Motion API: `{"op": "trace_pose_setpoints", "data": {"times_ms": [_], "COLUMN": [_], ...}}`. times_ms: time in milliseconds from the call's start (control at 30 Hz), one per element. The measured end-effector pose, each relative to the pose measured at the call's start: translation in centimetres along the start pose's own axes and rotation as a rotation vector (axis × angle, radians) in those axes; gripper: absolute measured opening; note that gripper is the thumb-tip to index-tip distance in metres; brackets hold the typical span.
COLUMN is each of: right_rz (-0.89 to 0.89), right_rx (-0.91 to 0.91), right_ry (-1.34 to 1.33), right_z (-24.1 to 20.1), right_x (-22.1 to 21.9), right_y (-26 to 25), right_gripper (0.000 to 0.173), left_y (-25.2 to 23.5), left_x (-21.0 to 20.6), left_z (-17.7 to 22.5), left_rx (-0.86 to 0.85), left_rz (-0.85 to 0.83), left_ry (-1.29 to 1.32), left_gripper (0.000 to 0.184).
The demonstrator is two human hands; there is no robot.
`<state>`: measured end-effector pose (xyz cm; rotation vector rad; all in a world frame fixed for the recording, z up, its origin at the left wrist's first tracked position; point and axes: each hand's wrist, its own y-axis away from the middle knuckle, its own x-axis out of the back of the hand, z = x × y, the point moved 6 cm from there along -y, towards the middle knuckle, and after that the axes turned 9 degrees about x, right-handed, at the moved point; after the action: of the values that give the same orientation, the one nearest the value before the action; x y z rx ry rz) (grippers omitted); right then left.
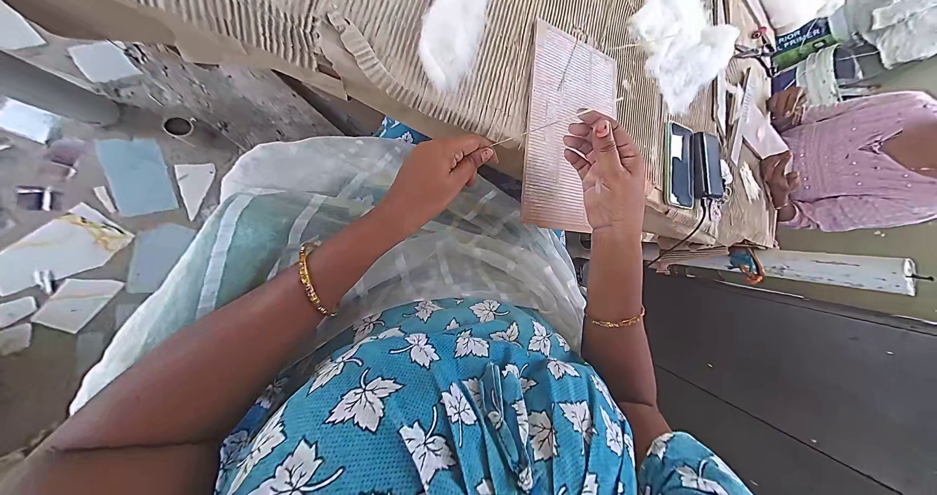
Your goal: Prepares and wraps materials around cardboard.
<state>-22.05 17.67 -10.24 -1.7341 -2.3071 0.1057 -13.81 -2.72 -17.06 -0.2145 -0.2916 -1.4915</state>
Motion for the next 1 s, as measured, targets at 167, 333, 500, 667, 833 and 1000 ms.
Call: {"op": "trace_pose_setpoints", "data": {"times_ms": [167,333,500,667,833,1000], "right_rz": [-0.003,-0.002,0.072,-0.122,-0.471,-0.661], "right_rx": [0.032,0.075,0.103,0.130,0.131,0.272], "right_ry": [-0.068,0.004,-0.009,0.126,0.476,0.895], "right_z": [-0.5,-2.0,-3.8,-5.5,-5.0,-3.5], "right_x": [-2.9,-4.7,-5.5,-7.4,-17.3,-28.5], "right_y": [-2.1,-3.9,-7.1,-12.6,-17.3,-20.4], "right_gripper": [0.022,0.021,0.022,0.019,0.014,0.023], "left_y": [-0.3,-0.7,-0.7,-1.0,-0.8,-0.6], "left_x": [0.7,1.6,2.0,2.0,1.4,1.7], "left_z": [-0.3,-0.4,-0.6,-1.4,-1.0,-0.2], "left_rx": [0.031,0.083,0.195,0.343,0.292,0.236], "left_rz": [0.021,0.027,0.031,-0.090,-0.130,-0.210], "left_ry": [0.056,0.111,0.136,0.097,-0.020,-0.082], "left_gripper": [0.029,0.031,0.032,0.033,0.031,0.035]}}
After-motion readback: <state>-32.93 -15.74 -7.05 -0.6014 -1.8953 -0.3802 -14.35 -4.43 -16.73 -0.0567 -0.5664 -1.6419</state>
